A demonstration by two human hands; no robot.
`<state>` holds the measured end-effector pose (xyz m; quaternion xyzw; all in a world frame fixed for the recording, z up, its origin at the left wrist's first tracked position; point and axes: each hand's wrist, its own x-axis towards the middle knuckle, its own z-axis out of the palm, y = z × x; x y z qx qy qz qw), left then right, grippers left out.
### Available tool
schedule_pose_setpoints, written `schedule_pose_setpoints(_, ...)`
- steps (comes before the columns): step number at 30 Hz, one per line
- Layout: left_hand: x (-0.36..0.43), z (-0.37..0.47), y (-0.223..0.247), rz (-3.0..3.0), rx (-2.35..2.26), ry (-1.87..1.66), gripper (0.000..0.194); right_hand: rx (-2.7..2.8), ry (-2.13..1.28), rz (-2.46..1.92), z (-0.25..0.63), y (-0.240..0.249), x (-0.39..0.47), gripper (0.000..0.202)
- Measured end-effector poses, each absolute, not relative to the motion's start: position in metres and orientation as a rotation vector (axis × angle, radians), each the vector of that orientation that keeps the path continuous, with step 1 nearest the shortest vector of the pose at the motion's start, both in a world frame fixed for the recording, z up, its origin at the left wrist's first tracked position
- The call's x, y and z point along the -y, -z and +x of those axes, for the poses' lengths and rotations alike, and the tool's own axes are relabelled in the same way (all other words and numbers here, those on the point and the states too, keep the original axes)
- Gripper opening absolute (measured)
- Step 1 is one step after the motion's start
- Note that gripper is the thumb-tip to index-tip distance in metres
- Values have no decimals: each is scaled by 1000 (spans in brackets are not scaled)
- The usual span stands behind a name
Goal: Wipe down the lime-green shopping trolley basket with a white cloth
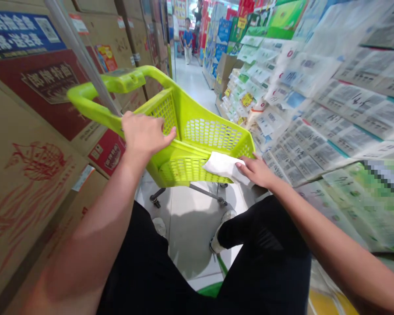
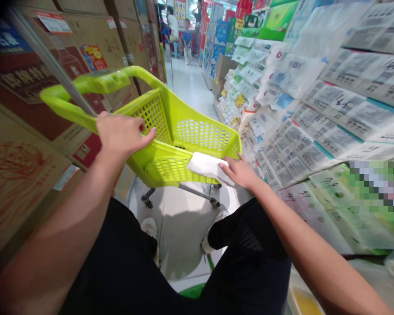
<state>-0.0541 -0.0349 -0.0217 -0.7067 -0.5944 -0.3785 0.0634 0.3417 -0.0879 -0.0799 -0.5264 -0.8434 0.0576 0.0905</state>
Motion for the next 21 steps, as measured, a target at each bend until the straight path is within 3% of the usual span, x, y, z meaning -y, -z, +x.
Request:
schedule_pose_setpoints(3, 8, -64, 15, -2184, 1823, 1160, 38, 2414, -204, -1499, 323, 84, 93, 57)
schedule_pose_setpoints(8, -21, -63, 22, -2064, 1856, 1299, 23, 2496, -157, -1469, 272, 78, 110, 67)
schedule_pose_setpoints(13, 24, -25, 69, -2073, 2003, 1392, 44, 2600, -14, -1383, 251, 73, 123, 65)
schedule_pose_setpoints(17, 66, -2, 98, -2305, 2122, 1415, 42, 2505, -24, -1388, 243, 83, 128, 58)
schedule_pose_setpoints(21, 80, -10, 86, -2210, 2119, 1348, 33, 2320, -216, -1362, 218, 95, 137, 51)
